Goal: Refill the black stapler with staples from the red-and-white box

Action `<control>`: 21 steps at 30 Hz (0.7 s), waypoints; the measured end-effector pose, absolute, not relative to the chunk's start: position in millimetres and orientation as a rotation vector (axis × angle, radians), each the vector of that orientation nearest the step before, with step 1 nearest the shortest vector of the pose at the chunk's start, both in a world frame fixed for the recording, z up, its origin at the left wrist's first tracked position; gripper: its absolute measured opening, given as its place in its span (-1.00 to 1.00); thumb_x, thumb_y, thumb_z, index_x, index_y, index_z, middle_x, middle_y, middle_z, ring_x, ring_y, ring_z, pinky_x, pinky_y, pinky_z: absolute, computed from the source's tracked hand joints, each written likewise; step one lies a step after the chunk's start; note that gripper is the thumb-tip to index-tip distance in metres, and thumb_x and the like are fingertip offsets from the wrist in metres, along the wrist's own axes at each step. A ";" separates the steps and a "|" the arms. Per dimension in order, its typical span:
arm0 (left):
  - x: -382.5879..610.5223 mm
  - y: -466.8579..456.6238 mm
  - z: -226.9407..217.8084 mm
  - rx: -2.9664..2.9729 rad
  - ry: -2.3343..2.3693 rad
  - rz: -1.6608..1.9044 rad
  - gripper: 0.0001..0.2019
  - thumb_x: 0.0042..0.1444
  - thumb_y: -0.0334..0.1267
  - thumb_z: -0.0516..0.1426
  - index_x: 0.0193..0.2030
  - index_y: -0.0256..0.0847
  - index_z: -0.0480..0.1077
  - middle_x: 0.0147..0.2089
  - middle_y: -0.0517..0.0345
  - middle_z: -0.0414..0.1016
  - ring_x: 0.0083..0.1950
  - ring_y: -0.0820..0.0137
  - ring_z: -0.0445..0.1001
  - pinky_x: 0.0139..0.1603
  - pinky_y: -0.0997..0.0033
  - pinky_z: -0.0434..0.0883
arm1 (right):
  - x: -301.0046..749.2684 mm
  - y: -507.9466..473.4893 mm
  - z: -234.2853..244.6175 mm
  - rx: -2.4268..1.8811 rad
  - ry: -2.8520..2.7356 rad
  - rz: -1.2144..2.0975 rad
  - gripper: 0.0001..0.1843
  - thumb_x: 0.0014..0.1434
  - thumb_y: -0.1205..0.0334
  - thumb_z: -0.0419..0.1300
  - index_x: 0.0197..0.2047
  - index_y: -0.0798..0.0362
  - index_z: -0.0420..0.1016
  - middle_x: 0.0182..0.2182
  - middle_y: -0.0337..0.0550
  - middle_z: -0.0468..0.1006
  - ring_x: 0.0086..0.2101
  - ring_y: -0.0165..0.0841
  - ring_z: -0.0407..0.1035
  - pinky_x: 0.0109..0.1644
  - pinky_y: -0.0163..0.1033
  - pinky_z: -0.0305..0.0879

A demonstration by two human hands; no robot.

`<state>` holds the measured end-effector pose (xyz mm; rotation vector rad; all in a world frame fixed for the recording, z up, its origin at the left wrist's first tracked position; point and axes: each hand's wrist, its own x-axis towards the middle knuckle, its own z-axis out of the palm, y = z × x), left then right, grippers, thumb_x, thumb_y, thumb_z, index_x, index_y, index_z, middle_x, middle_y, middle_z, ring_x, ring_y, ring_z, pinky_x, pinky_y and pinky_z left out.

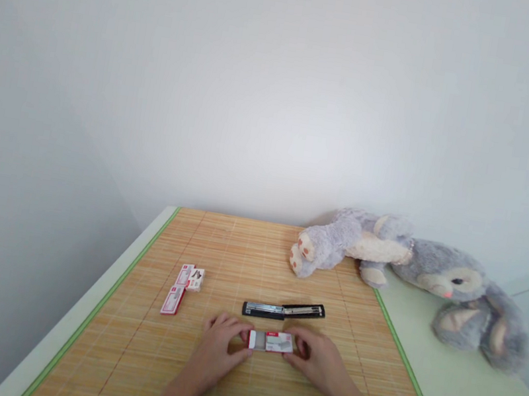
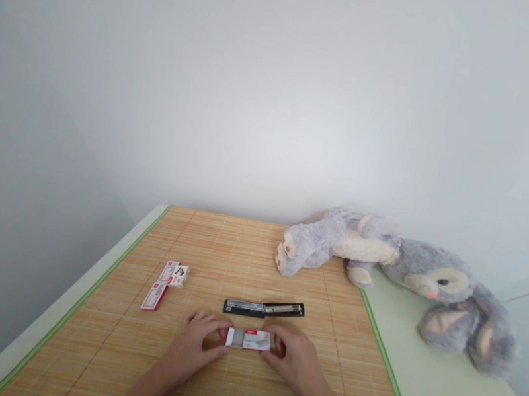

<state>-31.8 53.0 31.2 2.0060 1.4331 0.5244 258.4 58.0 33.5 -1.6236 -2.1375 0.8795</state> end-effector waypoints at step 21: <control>-30.1 94.3 13.1 2.112 1.614 0.738 -0.57 0.14 -0.04 0.32 0.16 0.10 0.50 0.41 0.12 0.34 0.43 0.06 0.21 0.39 -0.11 0.13 | 200.1 67.9 65.8 -1.504 -2.317 0.839 -0.85 0.28 0.20 0.26 -0.15 -0.11 0.67 -0.25 -0.26 0.56 -0.28 -0.38 0.45 -0.21 -0.35 0.18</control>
